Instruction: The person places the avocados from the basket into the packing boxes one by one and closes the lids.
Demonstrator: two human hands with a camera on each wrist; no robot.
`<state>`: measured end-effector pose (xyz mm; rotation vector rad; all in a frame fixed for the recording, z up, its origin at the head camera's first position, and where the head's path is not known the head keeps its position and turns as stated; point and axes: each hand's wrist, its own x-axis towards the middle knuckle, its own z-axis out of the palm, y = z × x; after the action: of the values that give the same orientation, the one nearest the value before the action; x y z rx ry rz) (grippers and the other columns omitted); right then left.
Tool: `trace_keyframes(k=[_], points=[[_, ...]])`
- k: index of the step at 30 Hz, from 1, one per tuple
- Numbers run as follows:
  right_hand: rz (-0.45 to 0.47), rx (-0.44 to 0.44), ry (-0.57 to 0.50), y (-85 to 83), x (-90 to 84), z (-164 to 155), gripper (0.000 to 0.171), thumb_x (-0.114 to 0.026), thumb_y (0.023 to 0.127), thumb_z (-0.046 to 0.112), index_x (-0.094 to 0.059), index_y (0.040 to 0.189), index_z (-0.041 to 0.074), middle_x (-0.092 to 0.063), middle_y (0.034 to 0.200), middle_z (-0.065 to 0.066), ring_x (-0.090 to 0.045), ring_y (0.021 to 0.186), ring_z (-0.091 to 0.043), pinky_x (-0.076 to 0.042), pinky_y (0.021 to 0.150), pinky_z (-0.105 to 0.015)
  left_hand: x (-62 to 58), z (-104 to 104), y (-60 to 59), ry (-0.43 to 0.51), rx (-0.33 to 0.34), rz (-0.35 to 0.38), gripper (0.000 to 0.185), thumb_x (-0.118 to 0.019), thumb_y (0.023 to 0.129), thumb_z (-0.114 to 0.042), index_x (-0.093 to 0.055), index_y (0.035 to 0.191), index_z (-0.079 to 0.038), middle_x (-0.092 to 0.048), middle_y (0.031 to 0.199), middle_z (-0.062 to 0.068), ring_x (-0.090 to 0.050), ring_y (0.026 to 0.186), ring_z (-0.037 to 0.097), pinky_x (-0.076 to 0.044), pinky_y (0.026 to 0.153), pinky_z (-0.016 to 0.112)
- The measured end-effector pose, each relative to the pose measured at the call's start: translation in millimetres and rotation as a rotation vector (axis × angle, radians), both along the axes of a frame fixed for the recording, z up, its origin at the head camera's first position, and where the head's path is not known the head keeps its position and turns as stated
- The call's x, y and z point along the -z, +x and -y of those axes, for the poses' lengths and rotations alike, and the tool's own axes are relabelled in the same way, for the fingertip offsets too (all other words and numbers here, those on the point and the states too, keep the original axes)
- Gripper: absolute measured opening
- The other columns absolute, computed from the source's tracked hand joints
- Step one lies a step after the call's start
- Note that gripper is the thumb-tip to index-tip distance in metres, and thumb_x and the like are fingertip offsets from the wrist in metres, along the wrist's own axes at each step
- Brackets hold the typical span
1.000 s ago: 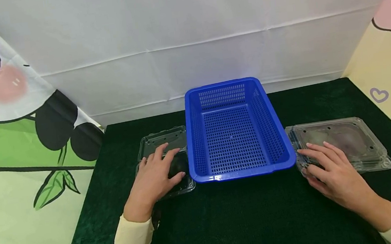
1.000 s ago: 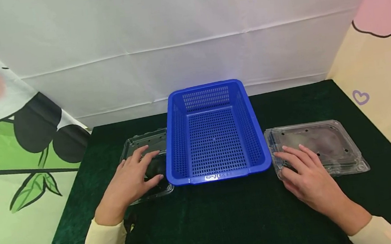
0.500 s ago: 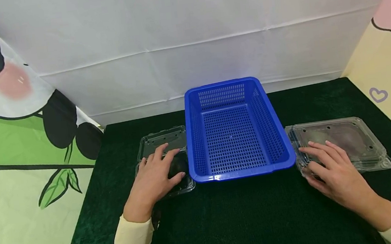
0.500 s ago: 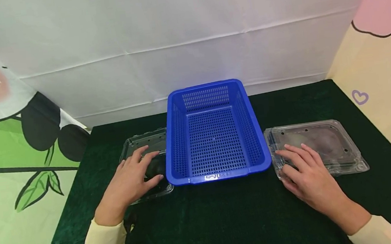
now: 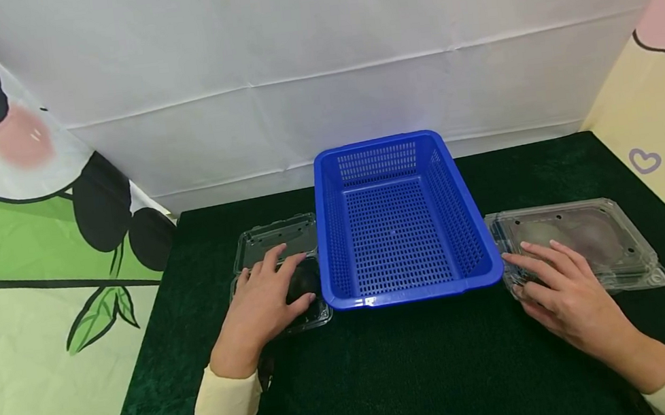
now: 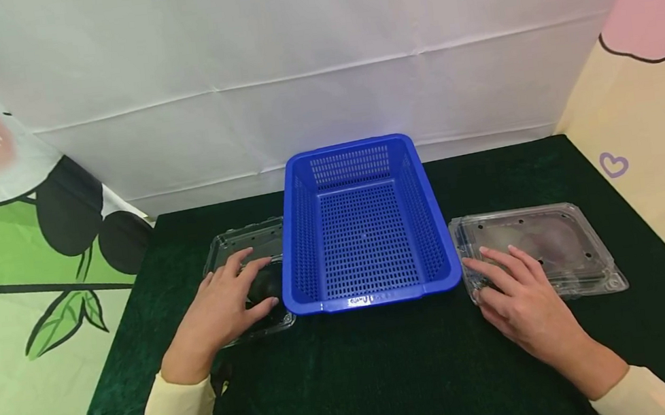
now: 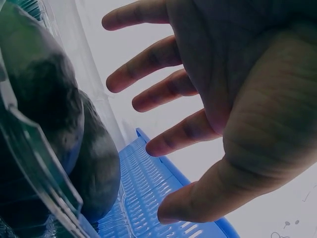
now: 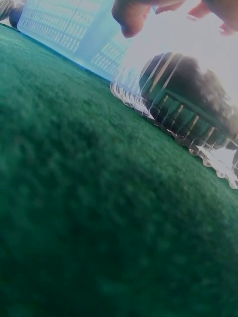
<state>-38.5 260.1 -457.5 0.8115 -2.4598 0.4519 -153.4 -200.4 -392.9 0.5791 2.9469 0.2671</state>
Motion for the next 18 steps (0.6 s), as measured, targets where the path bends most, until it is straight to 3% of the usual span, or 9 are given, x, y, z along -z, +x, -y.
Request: trace_keyframes(k=[12,18], points=[[-0.018,0.024,-0.007,2.1,-1.9,-2.1,0.054,-0.037,0.109,0.052,-0.075,0.09,0.019,-0.052,0.15,-0.017,-0.035,0.144,-0.048,-0.011,0.118,-0.07,-1.6,-0.9,0.5,-0.004,-0.01,0.001,0.07,-0.074,0.094,-0.046,-0.048,0.154,-0.021,-0.028,0.165,0.019,-0.039,0.141,0.051,-0.02,0.111,0.078],[-0.016,0.047,-0.003,3.2,-4.7,-2.1,0.054,-0.04,0.106,0.059,-0.073,0.091,0.019,-0.053,0.148,-0.02,-0.037,0.144,-0.046,-0.014,0.12,-0.067,-3.2,-0.6,0.9,-0.001,-0.014,0.005,0.071,-0.074,0.094,-0.047,-0.047,0.154,-0.021,-0.028,0.165,0.019,-0.038,0.142,0.051,-0.02,0.112,0.077]])
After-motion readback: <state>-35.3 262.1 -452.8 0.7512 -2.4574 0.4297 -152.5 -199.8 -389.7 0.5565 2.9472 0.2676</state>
